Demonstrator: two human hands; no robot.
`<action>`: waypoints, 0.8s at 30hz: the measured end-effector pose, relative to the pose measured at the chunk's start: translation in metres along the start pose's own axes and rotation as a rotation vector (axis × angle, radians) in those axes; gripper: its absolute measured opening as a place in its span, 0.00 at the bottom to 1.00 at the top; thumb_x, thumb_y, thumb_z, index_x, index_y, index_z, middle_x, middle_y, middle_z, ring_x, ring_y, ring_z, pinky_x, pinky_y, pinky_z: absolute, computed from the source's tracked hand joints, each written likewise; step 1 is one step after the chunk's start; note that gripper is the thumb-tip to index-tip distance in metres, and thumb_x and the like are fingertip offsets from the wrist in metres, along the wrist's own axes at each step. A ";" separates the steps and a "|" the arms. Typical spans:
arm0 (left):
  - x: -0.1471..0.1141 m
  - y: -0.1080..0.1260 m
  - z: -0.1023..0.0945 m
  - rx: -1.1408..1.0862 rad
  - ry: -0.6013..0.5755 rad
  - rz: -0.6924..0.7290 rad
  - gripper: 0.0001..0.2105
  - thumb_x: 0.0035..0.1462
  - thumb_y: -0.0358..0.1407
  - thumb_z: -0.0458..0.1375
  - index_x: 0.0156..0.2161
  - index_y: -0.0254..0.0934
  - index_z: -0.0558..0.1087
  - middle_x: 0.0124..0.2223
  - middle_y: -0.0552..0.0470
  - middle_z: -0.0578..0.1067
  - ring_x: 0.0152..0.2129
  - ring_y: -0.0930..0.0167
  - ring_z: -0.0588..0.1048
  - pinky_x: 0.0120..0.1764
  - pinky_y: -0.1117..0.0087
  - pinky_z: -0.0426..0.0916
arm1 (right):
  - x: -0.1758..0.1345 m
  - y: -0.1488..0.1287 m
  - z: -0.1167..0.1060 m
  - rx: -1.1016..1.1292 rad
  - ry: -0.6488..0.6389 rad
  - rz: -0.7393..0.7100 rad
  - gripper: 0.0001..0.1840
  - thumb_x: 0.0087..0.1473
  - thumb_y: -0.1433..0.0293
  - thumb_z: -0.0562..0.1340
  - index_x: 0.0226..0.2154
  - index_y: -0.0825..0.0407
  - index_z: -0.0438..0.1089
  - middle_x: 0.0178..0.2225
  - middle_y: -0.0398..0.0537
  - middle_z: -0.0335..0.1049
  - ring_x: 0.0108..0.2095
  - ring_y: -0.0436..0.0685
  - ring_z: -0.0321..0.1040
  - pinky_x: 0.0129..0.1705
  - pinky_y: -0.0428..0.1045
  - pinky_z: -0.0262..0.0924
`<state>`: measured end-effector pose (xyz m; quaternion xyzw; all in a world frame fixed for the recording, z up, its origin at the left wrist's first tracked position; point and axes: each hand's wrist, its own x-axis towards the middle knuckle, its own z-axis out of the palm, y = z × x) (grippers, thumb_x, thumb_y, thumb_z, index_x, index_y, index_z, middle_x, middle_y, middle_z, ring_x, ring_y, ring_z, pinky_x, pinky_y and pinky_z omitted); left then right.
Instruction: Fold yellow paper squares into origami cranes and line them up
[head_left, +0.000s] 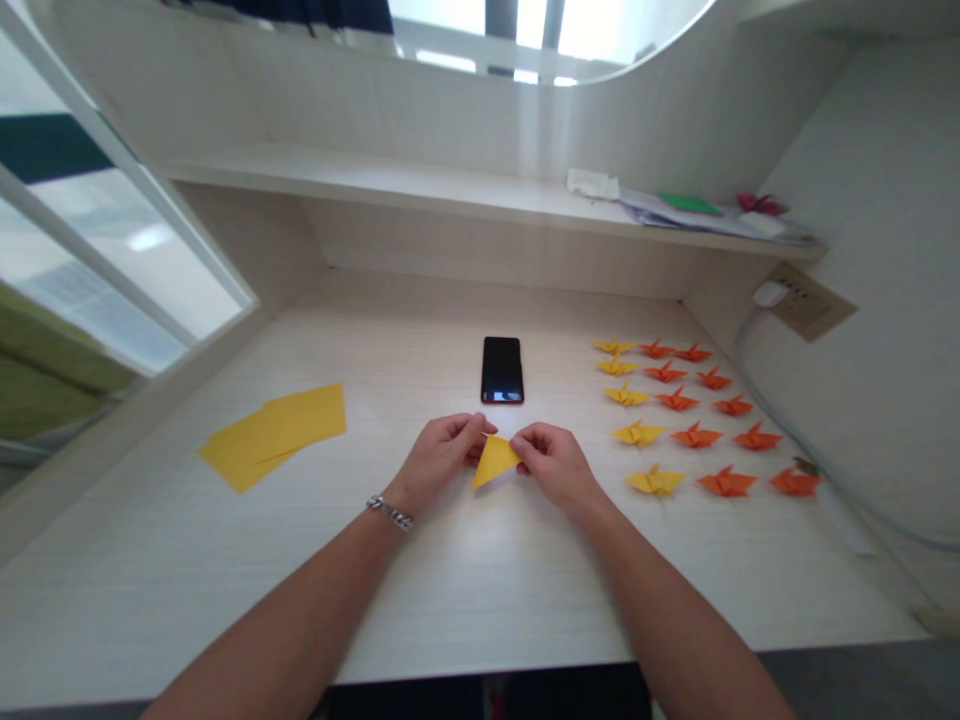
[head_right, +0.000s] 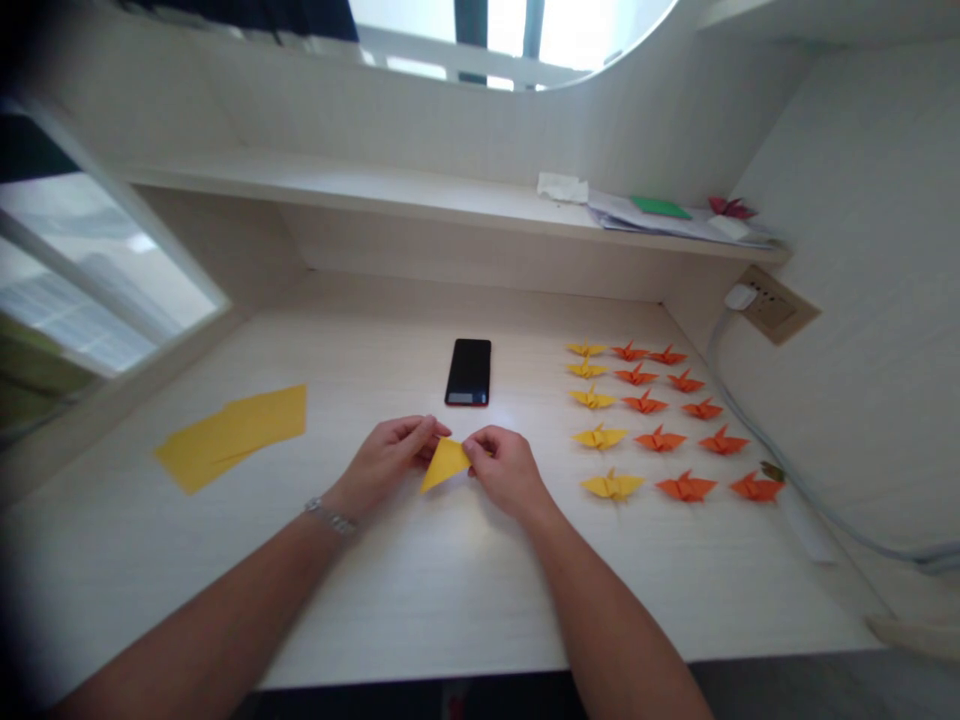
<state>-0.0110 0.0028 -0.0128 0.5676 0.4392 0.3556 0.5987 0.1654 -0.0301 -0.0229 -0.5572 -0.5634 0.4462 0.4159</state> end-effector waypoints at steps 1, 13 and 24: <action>0.000 0.000 0.000 -0.007 -0.007 0.002 0.17 0.53 0.47 0.57 0.35 0.33 0.74 0.29 0.50 0.76 0.25 0.71 0.73 0.28 0.72 0.67 | 0.000 0.000 0.000 0.009 0.007 0.002 0.11 0.51 0.62 0.60 0.27 0.53 0.70 0.21 0.44 0.70 0.22 0.52 0.67 0.25 0.45 0.60; 0.000 -0.003 0.002 0.112 -0.021 0.083 0.14 0.53 0.45 0.58 0.32 0.33 0.74 0.29 0.51 0.74 0.25 0.72 0.70 0.29 0.73 0.65 | -0.002 -0.004 0.003 0.016 0.017 0.006 0.11 0.52 0.62 0.60 0.28 0.53 0.69 0.20 0.43 0.69 0.22 0.51 0.67 0.26 0.45 0.60; -0.007 -0.002 0.005 0.330 -0.089 0.221 0.10 0.55 0.39 0.56 0.31 0.33 0.73 0.28 0.52 0.73 0.25 0.72 0.69 0.29 0.73 0.62 | -0.004 -0.007 0.002 -0.218 -0.038 -0.115 0.07 0.49 0.69 0.59 0.26 0.53 0.72 0.23 0.42 0.71 0.26 0.50 0.65 0.28 0.45 0.56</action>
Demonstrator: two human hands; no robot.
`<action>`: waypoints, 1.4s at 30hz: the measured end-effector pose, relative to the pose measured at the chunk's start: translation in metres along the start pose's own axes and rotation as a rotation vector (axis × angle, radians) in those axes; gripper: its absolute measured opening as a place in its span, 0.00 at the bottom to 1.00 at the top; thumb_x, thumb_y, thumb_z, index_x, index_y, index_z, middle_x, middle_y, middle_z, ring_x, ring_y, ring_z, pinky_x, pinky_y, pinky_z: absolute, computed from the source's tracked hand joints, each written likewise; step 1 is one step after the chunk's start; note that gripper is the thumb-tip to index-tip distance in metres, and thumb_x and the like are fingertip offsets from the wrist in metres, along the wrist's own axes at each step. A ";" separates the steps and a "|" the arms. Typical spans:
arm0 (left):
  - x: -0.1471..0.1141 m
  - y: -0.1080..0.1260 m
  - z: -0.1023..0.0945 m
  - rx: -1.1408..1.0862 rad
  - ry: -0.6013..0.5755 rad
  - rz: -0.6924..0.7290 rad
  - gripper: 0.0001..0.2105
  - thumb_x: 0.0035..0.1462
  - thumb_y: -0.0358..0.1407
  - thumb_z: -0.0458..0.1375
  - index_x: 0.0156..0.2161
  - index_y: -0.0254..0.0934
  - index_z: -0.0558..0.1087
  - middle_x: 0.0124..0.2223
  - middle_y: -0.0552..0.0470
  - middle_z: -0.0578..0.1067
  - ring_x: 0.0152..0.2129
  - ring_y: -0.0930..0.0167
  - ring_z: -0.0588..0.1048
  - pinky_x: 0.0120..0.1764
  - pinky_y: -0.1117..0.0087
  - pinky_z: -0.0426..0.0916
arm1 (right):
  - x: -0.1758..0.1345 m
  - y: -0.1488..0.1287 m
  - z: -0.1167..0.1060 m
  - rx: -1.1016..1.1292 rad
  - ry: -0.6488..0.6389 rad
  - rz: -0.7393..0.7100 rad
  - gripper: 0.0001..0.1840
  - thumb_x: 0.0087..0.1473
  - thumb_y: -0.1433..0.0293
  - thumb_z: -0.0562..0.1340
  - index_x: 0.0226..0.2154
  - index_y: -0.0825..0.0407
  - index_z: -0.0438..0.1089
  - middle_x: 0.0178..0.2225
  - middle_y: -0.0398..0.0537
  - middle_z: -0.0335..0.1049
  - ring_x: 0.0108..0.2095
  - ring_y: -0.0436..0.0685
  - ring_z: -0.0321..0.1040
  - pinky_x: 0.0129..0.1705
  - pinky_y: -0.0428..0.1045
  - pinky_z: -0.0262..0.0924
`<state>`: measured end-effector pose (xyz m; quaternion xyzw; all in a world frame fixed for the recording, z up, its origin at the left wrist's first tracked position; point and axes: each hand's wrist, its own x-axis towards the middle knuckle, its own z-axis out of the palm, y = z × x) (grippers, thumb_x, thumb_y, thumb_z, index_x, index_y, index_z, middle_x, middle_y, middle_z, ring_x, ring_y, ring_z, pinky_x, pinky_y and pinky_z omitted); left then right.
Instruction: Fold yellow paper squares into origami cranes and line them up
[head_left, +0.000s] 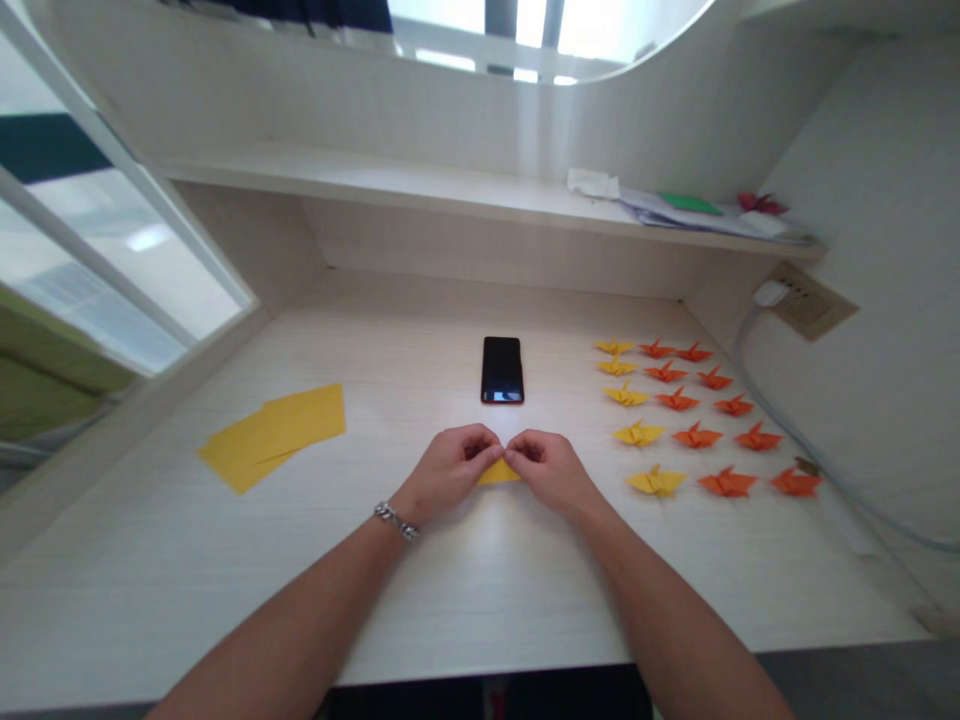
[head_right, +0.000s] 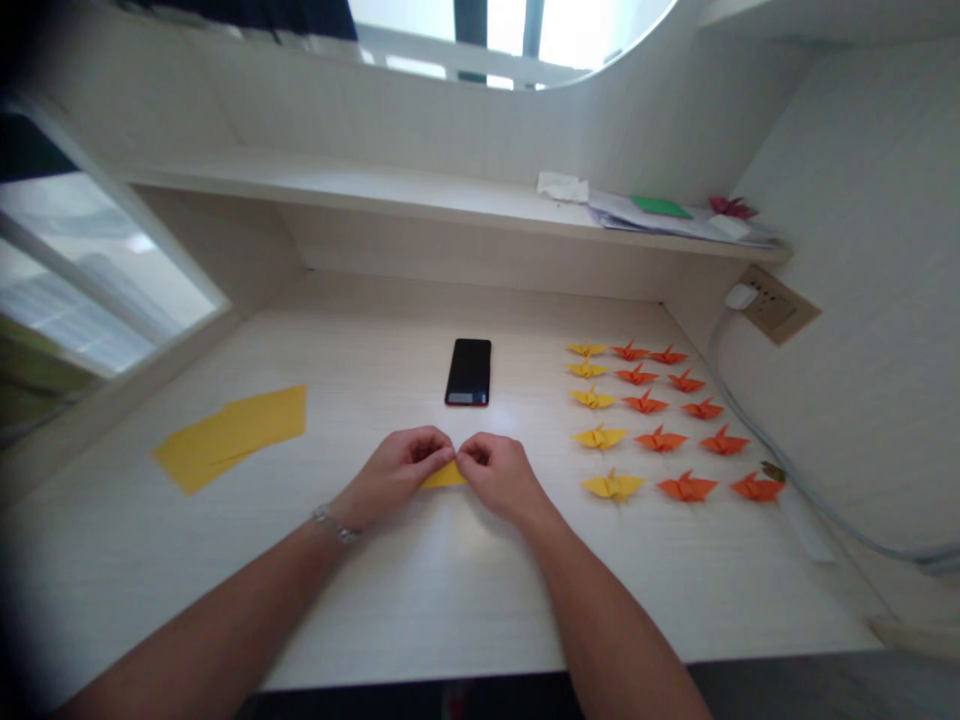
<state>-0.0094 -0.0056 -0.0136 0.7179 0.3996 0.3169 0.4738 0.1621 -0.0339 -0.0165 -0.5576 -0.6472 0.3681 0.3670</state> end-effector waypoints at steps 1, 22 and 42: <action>0.000 0.000 0.001 0.004 0.002 0.007 0.10 0.55 0.39 0.56 0.31 0.34 0.72 0.28 0.52 0.73 0.25 0.72 0.69 0.29 0.73 0.62 | 0.000 -0.001 0.000 -0.003 -0.001 0.006 0.07 0.48 0.69 0.59 0.25 0.53 0.71 0.23 0.42 0.70 0.26 0.50 0.64 0.28 0.45 0.56; 0.006 -0.005 -0.013 -0.180 0.230 -0.067 0.12 0.52 0.42 0.60 0.30 0.33 0.73 0.27 0.52 0.73 0.24 0.73 0.70 0.27 0.75 0.64 | 0.003 0.003 -0.008 0.288 0.019 0.058 0.11 0.51 0.62 0.61 0.31 0.53 0.71 0.27 0.46 0.73 0.27 0.52 0.67 0.32 0.47 0.62; 0.001 0.010 -0.019 -0.181 -0.196 -0.207 0.08 0.49 0.33 0.57 0.30 0.32 0.78 0.23 0.50 0.76 0.21 0.73 0.72 0.28 0.72 0.67 | 0.001 0.005 -0.037 0.248 -0.188 0.093 0.06 0.47 0.69 0.61 0.26 0.55 0.71 0.21 0.42 0.68 0.23 0.49 0.62 0.27 0.45 0.56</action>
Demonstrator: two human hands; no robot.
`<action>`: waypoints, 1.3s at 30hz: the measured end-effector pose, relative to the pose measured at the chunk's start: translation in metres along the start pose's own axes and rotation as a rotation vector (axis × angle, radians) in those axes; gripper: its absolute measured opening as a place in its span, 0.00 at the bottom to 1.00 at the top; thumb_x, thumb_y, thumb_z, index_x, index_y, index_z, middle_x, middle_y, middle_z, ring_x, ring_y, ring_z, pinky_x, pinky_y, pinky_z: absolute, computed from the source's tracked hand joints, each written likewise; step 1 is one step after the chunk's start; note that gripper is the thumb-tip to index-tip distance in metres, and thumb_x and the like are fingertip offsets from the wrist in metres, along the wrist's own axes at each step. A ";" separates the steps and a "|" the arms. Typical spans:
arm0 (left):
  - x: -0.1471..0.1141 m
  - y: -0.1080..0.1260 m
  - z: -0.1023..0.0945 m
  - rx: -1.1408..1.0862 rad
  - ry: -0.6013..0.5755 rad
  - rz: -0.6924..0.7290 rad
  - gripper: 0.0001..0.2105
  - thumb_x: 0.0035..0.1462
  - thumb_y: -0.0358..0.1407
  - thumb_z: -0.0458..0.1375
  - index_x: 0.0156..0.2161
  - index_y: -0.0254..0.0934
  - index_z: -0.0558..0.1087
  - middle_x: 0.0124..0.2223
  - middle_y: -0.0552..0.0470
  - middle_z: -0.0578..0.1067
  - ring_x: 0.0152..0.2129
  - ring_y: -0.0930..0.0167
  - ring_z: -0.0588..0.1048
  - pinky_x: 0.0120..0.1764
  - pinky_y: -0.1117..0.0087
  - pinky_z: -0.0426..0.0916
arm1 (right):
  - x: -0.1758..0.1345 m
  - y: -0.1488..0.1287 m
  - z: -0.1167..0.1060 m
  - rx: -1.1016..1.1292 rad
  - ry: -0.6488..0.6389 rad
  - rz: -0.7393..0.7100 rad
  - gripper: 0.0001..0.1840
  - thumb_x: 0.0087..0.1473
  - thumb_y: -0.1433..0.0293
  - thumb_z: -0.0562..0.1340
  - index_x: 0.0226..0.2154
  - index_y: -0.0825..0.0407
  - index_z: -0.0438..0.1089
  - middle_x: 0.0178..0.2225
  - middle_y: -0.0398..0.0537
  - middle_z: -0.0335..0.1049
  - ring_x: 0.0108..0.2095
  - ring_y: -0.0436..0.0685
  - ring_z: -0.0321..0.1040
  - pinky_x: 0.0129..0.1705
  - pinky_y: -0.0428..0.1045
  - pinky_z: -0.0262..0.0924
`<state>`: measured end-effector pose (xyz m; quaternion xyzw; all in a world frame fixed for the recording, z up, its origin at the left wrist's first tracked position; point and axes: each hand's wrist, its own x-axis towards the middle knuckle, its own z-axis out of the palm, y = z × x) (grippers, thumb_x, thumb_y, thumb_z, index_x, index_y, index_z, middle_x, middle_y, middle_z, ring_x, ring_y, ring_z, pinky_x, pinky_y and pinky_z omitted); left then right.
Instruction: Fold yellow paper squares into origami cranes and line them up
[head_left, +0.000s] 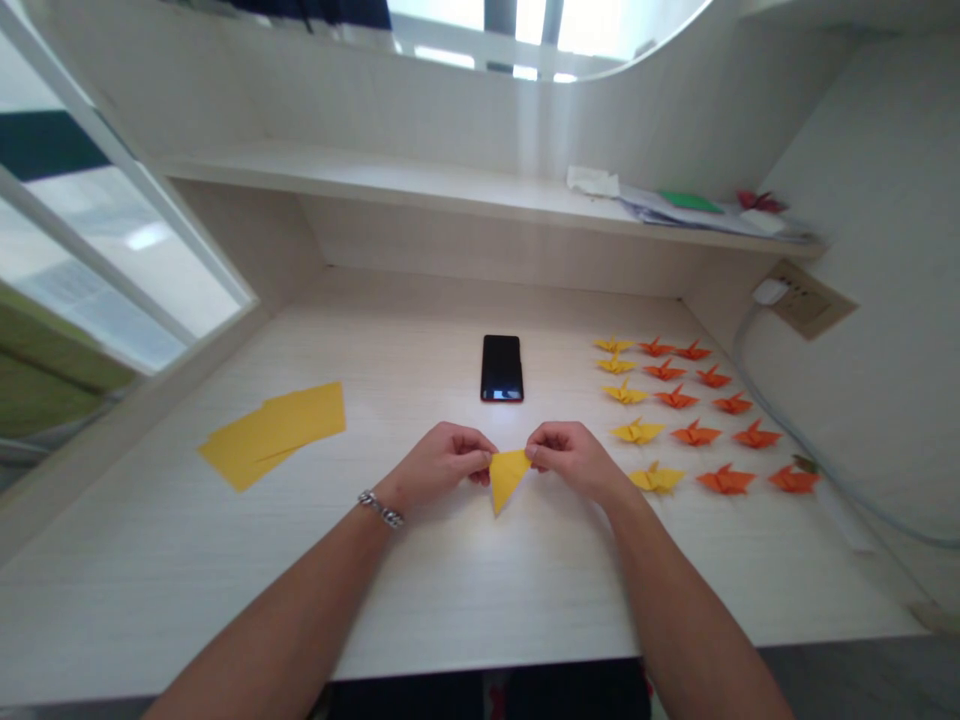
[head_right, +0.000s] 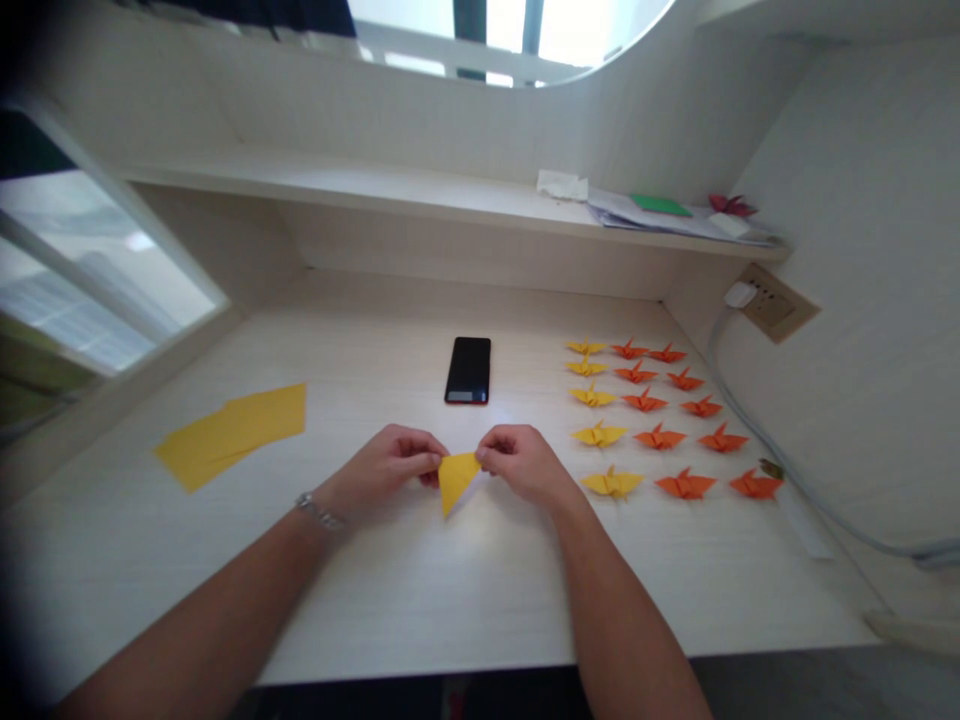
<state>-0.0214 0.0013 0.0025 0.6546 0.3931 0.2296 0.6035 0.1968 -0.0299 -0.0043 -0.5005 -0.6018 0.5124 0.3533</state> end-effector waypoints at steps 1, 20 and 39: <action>0.000 -0.001 0.000 -0.017 0.002 0.007 0.08 0.49 0.34 0.57 0.31 0.33 0.78 0.24 0.50 0.76 0.21 0.72 0.73 0.28 0.72 0.68 | 0.000 -0.001 0.000 -0.007 0.002 -0.002 0.06 0.47 0.69 0.61 0.26 0.55 0.71 0.21 0.42 0.68 0.23 0.49 0.62 0.27 0.45 0.56; 0.005 -0.009 0.003 -0.160 0.158 0.090 0.10 0.49 0.35 0.62 0.38 0.34 0.77 0.35 0.47 0.79 0.30 0.70 0.76 0.35 0.68 0.72 | 0.003 0.003 0.003 0.012 0.101 0.029 0.09 0.46 0.65 0.63 0.25 0.55 0.72 0.20 0.43 0.69 0.21 0.49 0.63 0.26 0.45 0.58; 0.008 -0.021 0.022 -0.012 0.283 0.187 0.16 0.41 0.39 0.68 0.35 0.34 0.72 0.39 0.47 0.76 0.34 0.67 0.77 0.40 0.63 0.73 | 0.014 0.008 0.036 0.280 0.187 -0.034 0.16 0.44 0.59 0.67 0.32 0.53 0.74 0.31 0.48 0.76 0.32 0.57 0.72 0.35 0.50 0.67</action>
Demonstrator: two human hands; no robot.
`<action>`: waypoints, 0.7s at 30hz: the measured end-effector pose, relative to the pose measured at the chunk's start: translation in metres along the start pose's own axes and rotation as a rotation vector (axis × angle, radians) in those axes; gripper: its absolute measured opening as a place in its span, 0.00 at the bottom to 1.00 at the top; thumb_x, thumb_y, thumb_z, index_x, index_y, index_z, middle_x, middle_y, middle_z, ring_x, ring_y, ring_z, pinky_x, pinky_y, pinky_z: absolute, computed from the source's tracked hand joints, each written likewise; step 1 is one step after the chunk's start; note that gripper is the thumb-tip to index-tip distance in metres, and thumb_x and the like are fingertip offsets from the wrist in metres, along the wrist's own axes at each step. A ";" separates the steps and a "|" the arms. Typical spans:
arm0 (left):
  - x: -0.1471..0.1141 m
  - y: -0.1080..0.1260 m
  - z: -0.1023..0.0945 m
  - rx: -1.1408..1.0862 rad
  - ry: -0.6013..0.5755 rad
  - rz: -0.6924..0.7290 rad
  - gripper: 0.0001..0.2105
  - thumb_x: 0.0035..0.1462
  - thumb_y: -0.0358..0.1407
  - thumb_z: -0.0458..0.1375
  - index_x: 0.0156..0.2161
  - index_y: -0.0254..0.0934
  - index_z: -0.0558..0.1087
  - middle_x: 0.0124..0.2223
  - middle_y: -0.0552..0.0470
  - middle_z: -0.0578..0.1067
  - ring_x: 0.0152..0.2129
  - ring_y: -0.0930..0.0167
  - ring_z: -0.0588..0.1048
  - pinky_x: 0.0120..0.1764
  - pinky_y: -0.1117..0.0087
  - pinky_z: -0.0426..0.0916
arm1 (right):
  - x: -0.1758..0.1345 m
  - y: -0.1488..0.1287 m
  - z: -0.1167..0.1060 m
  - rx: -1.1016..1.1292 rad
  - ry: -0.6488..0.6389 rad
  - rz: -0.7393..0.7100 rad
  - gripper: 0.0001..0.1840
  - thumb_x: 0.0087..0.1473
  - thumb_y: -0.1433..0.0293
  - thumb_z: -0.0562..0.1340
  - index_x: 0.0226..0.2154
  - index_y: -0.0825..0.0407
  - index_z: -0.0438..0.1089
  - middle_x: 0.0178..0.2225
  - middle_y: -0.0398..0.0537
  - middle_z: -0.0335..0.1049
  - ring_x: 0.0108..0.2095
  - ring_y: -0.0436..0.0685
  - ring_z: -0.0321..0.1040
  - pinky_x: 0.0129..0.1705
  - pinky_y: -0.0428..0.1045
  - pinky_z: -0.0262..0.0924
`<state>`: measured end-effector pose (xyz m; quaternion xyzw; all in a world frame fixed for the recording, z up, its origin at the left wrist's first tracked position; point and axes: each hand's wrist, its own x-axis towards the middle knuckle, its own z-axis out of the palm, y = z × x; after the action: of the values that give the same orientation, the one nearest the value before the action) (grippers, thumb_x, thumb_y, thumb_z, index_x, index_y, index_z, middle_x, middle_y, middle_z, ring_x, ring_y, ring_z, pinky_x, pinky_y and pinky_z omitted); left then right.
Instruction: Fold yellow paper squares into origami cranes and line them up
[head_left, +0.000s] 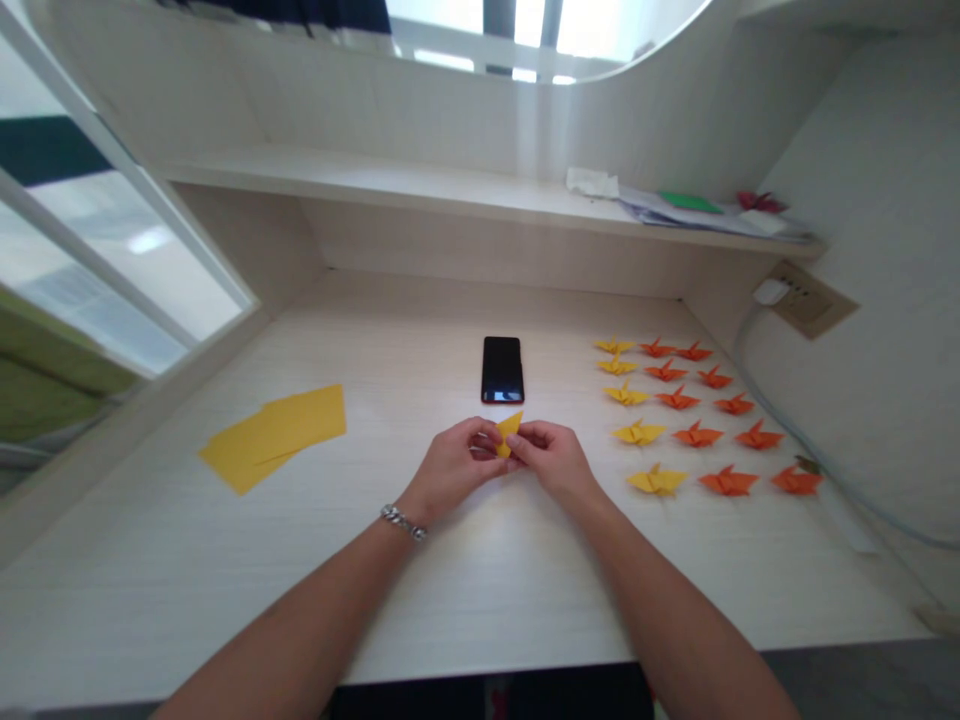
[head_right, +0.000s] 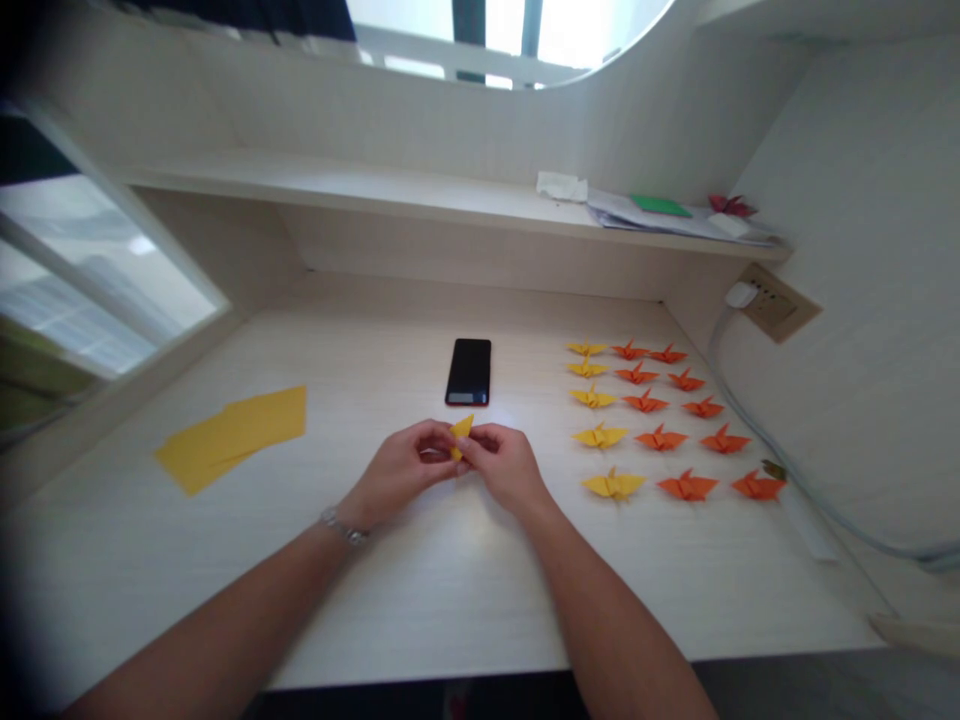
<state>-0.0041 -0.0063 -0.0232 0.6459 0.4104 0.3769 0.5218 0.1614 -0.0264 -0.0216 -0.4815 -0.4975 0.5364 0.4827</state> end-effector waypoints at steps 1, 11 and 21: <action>0.001 -0.001 0.000 -0.032 -0.014 -0.022 0.16 0.41 0.39 0.68 0.35 0.34 0.71 0.38 0.47 0.77 0.33 0.67 0.77 0.39 0.63 0.73 | 0.000 0.000 0.000 0.028 -0.013 0.006 0.17 0.43 0.59 0.68 0.33 0.53 0.74 0.32 0.48 0.76 0.33 0.58 0.73 0.36 0.50 0.68; 0.004 0.003 -0.005 -0.304 -0.126 -0.130 0.16 0.39 0.32 0.69 0.34 0.33 0.70 0.34 0.49 0.77 0.32 0.67 0.77 0.40 0.62 0.71 | 0.001 0.003 -0.001 0.022 0.000 0.048 0.18 0.38 0.60 0.70 0.33 0.53 0.74 0.32 0.49 0.77 0.31 0.56 0.73 0.32 0.50 0.68; 0.003 0.002 -0.006 -0.369 -0.100 -0.160 0.14 0.40 0.33 0.69 0.33 0.33 0.71 0.36 0.48 0.78 0.32 0.69 0.76 0.39 0.66 0.69 | 0.000 0.000 -0.004 -0.018 -0.017 0.016 0.18 0.43 0.61 0.67 0.36 0.54 0.74 0.33 0.49 0.76 0.31 0.54 0.72 0.30 0.47 0.66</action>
<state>-0.0081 -0.0014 -0.0203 0.5227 0.3578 0.3705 0.6793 0.1655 -0.0261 -0.0222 -0.4854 -0.5023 0.5398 0.4698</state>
